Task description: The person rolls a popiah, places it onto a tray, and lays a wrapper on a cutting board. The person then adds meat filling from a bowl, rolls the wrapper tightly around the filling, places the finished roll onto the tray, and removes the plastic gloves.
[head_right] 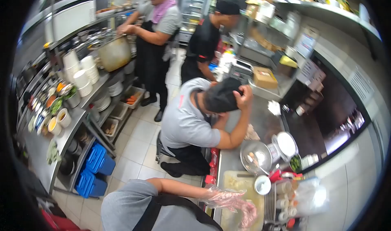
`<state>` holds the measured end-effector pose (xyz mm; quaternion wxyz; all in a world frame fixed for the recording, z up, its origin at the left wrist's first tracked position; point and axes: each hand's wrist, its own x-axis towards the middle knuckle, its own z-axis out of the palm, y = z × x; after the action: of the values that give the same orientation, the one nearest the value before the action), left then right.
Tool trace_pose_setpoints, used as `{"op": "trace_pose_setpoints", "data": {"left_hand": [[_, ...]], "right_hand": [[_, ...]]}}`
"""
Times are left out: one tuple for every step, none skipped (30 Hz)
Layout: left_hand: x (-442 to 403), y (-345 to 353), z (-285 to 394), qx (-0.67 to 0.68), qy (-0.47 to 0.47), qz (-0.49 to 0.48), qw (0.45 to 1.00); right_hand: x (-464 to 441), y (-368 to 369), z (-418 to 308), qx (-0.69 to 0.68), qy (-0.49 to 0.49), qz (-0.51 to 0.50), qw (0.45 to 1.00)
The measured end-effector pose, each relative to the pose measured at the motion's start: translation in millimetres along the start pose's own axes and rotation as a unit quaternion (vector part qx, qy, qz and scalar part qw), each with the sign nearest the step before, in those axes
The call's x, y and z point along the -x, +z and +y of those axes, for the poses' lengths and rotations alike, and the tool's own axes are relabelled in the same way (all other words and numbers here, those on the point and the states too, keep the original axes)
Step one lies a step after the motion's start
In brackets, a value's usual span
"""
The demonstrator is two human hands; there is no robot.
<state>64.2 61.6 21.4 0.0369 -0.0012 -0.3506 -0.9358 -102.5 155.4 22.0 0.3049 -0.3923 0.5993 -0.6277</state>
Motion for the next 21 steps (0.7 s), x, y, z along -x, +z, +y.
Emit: {"op": "trace_pose_setpoints", "data": {"left_hand": [[-9, 1, -5, -0.011, -0.009, -0.043, 0.999], [-20, -8, -12, -0.023, -0.03, -0.061, 0.997], [-23, -9, -13, -0.028, -0.038, -0.079, 0.996], [-21, -4, -9, -0.031, -0.049, -0.102, 0.993], [-23, 4, -4, -0.037, -0.068, -0.1, 0.992], [-27, 11, -1, -0.045, -0.09, -0.099, 0.99], [-35, 7, -7, -0.011, -0.114, -0.08, 0.99], [-43, -4, -17, 0.02, -0.141, -0.056, 0.988], [-49, -17, -27, 0.025, -0.152, -0.041, 0.987], [-53, -25, -34, 0.028, -0.16, -0.024, 0.986], [-52, -26, -36, 0.027, -0.16, -0.015, 0.987], [-52, -27, -35, 0.023, -0.156, -0.005, 0.988], [-53, -27, -30, 0.013, -0.164, 0.019, 0.986], [-51, -27, -26, 0.001, -0.168, 0.045, 0.985], [-47, -37, -28, 0.042, -0.155, 0.037, 0.986], [-43, -54, -29, 0.082, -0.14, 0.032, 0.986], [-39, -68, -28, 0.121, -0.121, 0.03, 0.985], [-35, -79, -27, 0.117, -0.128, 0.048, 0.984], [-31, -88, -25, 0.112, -0.132, 0.066, 0.983], [-27, -96, -25, 0.108, -0.133, 0.083, 0.982], [-21, -101, -23, 0.078, -0.129, 0.105, 0.983]], "right_hand": [[9, -6, 0, 0.002, -0.002, 0.02, 1.0], [12, -17, 11, 0.041, -0.007, 0.034, 0.999], [13, -27, 19, 0.091, -0.022, 0.045, 0.995], [18, -31, 26, 0.143, -0.038, 0.074, 0.986], [20, -40, 39, 0.102, -0.014, 0.078, 0.992], [24, -42, 40, 0.121, -0.059, 0.09, 0.987], [27, -43, 38, 0.095, -0.015, 0.108, 0.989], [24, -56, 61, 0.112, -0.018, 0.105, 0.988], [21, -69, 90, 0.154, -0.129, 0.134, 0.97], [19, -80, 95, 0.265, -0.099, 0.16, 0.946], [22, -78, 75, 0.363, -0.086, 0.193, 0.907], [20, -90, 85, 0.342, -0.114, 0.218, 0.907], [21, -95, 78, 0.369, -0.054, 0.246, 0.895], [22, -99, 72, 0.392, 0.004, 0.268, 0.88], [25, -110, 72, 0.383, 0.044, 0.242, 0.89], [27, -122, 75, 0.37, 0.081, 0.214, 0.901], [30, -130, 77, 0.354, 0.115, 0.182, 0.91], [35, -133, 73, 0.369, 0.097, 0.178, 0.907], [41, -134, 57, 0.385, 0.078, 0.172, 0.903], [45, -136, 39, 0.403, 0.057, 0.163, 0.899], [47, -134, 12, 0.259, 0.082, 0.169, 0.947]]}}
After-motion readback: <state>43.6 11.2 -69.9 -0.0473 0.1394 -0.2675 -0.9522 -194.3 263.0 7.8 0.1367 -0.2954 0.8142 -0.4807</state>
